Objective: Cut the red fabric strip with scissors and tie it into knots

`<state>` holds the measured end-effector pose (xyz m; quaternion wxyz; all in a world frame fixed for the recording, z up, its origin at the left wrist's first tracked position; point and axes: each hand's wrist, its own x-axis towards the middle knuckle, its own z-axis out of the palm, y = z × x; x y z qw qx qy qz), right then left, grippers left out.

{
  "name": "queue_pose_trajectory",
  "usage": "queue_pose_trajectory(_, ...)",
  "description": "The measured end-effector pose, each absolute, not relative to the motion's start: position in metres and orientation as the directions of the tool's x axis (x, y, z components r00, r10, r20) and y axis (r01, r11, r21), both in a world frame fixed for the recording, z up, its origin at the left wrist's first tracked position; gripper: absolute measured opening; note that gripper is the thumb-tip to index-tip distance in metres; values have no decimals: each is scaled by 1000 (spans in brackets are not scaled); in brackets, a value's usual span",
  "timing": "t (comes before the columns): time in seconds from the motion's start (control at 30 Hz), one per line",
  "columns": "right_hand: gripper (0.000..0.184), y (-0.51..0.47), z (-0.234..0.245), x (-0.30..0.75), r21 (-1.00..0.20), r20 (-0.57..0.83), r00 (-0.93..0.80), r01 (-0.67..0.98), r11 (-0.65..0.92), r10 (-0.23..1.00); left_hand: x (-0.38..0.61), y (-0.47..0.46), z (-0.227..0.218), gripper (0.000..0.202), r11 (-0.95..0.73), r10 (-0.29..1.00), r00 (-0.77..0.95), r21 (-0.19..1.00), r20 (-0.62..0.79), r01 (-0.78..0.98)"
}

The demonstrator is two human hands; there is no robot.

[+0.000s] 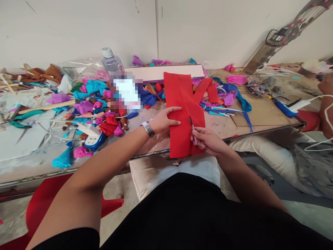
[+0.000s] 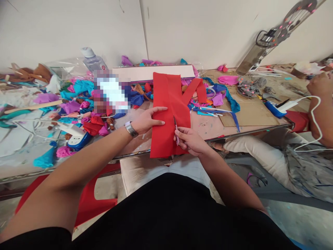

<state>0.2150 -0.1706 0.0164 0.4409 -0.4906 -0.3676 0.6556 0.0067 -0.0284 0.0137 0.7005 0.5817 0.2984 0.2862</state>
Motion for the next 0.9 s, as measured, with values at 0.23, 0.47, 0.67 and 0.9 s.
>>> queue_pose_trajectory(0.23,44,-172,16,214,-914,-314,-145,-220,-340,938,6,-30,15,82,153,754,651,987,-85,-48)
queue_pose_trajectory(0.47,43,-172,14,214,-918,-309,-143,-213,-334,940,6,-28,13,81,171,749,656,983,-87,-66)
queue_pose_trajectory(0.67,47,-171,18,214,-906,-317,-126,-254,-339,940,6,-29,13,83,169,739,668,984,-84,-63)
queue_pose_trajectory(0.9,45,-168,23,220,-886,-345,-146,-275,-373,927,6,-30,15,82,87,734,677,996,-49,-23)
